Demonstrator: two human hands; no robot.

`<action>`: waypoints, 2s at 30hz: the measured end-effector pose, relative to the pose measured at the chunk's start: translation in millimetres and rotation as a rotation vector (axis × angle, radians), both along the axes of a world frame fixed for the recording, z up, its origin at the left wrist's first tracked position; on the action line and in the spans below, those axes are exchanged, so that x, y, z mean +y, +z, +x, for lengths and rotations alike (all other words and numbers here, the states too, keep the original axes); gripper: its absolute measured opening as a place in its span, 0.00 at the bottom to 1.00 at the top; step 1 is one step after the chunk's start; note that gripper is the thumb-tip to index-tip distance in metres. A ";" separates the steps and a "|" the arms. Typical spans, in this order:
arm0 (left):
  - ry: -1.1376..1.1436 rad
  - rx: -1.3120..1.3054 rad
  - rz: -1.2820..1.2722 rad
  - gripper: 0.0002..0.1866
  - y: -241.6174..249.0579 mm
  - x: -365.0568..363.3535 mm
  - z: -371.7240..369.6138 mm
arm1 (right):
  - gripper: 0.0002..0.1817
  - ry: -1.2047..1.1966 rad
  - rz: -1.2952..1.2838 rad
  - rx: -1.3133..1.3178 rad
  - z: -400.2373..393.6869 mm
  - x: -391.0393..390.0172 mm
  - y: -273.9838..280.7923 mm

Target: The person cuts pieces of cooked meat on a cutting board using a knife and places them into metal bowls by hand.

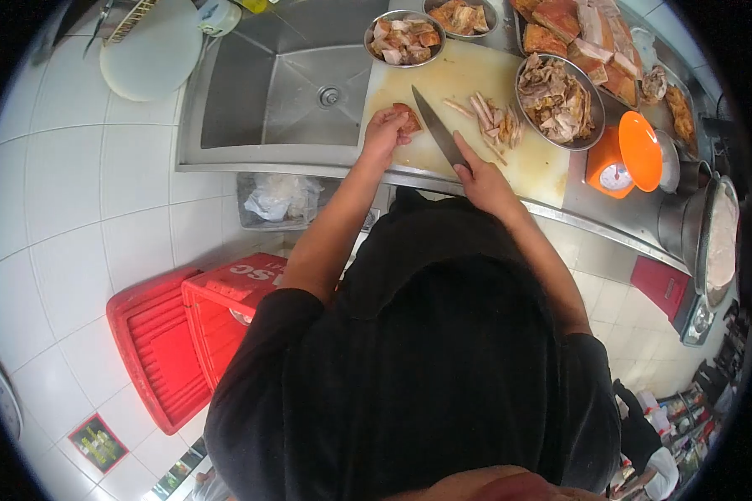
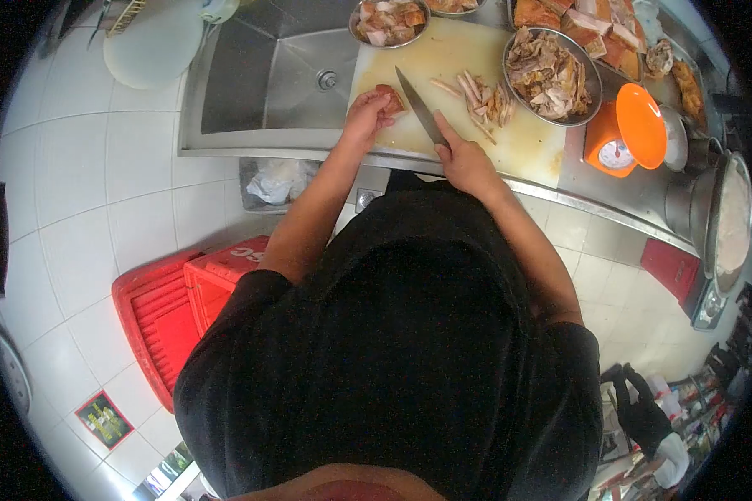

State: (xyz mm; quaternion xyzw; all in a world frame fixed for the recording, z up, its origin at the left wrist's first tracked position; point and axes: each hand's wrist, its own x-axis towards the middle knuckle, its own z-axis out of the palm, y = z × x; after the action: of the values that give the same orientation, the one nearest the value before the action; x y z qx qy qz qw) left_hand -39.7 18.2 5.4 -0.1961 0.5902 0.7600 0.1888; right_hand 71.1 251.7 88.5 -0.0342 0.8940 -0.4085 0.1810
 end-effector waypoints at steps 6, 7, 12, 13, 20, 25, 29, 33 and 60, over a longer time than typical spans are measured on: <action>0.020 0.090 -0.021 0.26 -10.7 4.0 -2.2 | 0.37 -0.031 0.144 0.009 -10.3 -33.4 41.7; 0.010 0.099 -0.039 0.27 -10.4 4.0 -1.7 | 0.37 -0.036 0.146 0.034 -11.2 -36.9 42.4; 0.023 0.116 -0.022 0.31 0.6 5.3 2.4 | 0.38 -0.025 0.208 0.031 -13.3 -49.6 48.7; 0.013 0.117 -0.025 0.30 -0.2 5.7 2.9 | 0.38 -0.027 0.224 0.028 -13.9 -50.9 51.4; 0.013 0.133 -0.024 0.28 -15.2 8.0 -0.1 | 0.38 0.020 0.307 -0.040 -18.4 -59.8 69.4; 0.021 0.142 -0.068 0.26 -5.6 11.9 2.3 | 0.38 0.021 0.314 0.000 -16.6 -61.5 66.6; 0.027 0.177 -0.082 0.24 -12.1 16.5 1.7 | 0.38 0.052 0.328 -0.028 -25.0 -64.2 76.9; 0.048 0.218 -0.076 0.22 -12.6 19.8 3.9 | 0.37 0.053 0.313 0.027 -39.5 -63.8 66.0; 0.057 0.322 -0.100 0.16 -30.9 35.1 1.2 | 0.39 0.100 0.437 -0.067 -32.1 -72.2 59.1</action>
State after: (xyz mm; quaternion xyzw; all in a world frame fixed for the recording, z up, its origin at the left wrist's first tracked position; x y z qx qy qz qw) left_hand -38.5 53.4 -25.5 -0.0975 0.6442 0.7562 0.0600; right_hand 39.0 179.5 147.7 -0.0249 0.9519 -0.1966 0.2336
